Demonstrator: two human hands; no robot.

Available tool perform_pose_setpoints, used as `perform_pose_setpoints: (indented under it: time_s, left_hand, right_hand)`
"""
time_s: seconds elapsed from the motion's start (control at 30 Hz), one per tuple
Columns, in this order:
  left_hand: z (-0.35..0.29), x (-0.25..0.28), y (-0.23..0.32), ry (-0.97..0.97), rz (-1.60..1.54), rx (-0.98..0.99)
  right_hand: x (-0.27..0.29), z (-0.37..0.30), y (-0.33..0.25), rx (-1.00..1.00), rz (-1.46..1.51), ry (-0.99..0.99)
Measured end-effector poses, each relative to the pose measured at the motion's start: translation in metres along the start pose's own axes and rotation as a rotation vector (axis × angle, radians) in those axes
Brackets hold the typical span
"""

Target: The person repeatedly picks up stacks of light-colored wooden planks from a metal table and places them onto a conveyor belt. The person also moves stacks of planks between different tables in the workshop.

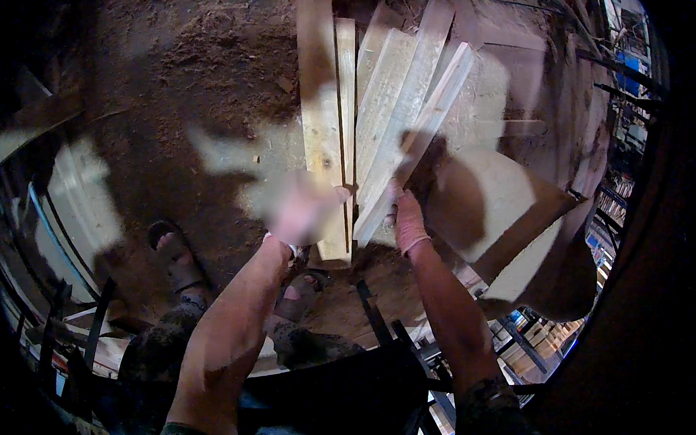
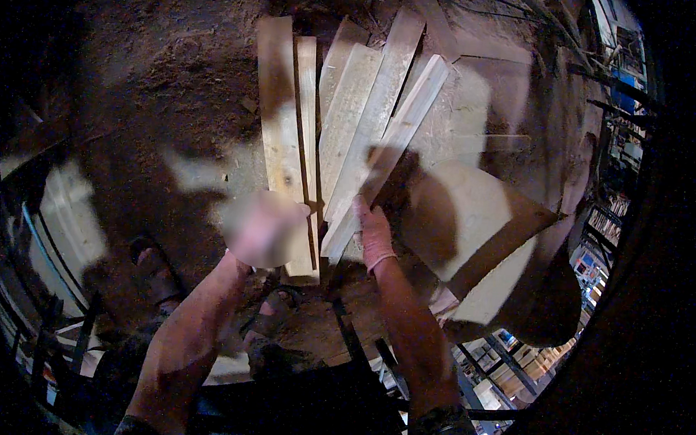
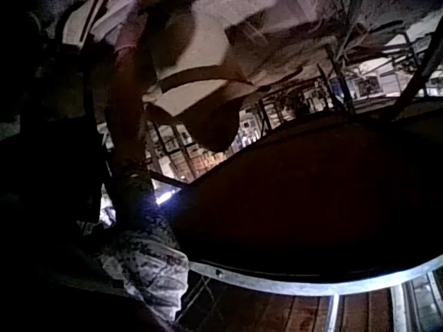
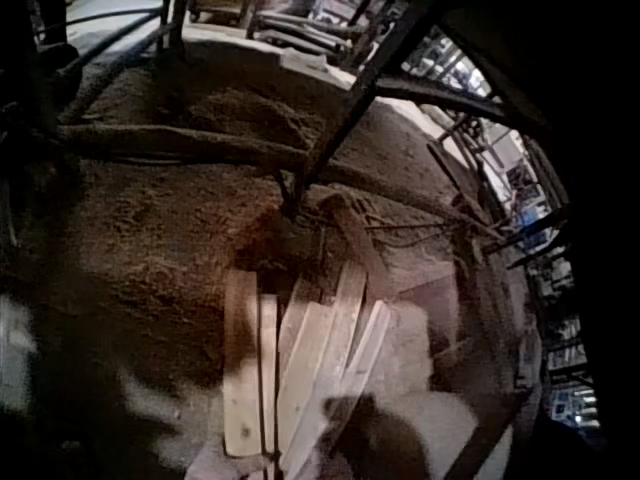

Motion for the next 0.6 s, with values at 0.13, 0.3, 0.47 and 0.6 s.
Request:
perform_pose_setpoints:
  time_s: [0.13, 0.3, 0.47, 0.6]
  left_hand:
    - [0.005, 0.006, -0.003, 0.176, -0.852, 0.314]
    - [0.008, -0.003, -0.005, 0.197, -0.75, 0.165]
    - [-0.008, -0.023, -0.004, 0.33, -1.133, 0.235]
    - [-0.023, -0.007, 0.003, 0.233, -1.317, 0.366]
  right_hand:
    - [-0.003, 0.003, -0.004, 0.022, -0.138, -0.056]
    - [-0.03, -0.012, -0.017, 0.235, -0.16, -0.14]
    - [-0.008, 0.009, 0.011, 0.003, 0.004, 0.012]
    - [-0.014, -0.012, -0.009, 0.076, -0.031, -0.247]
Point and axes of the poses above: each hand's wrist, its own z-axis towards the middle knuckle, its own x-axis out of the back of the hand, y = z × x, the point moved 5 cm from there along z, towards the middle knuckle, and after that the axes turned 14 degrees about -x, right-handed, at the moved point
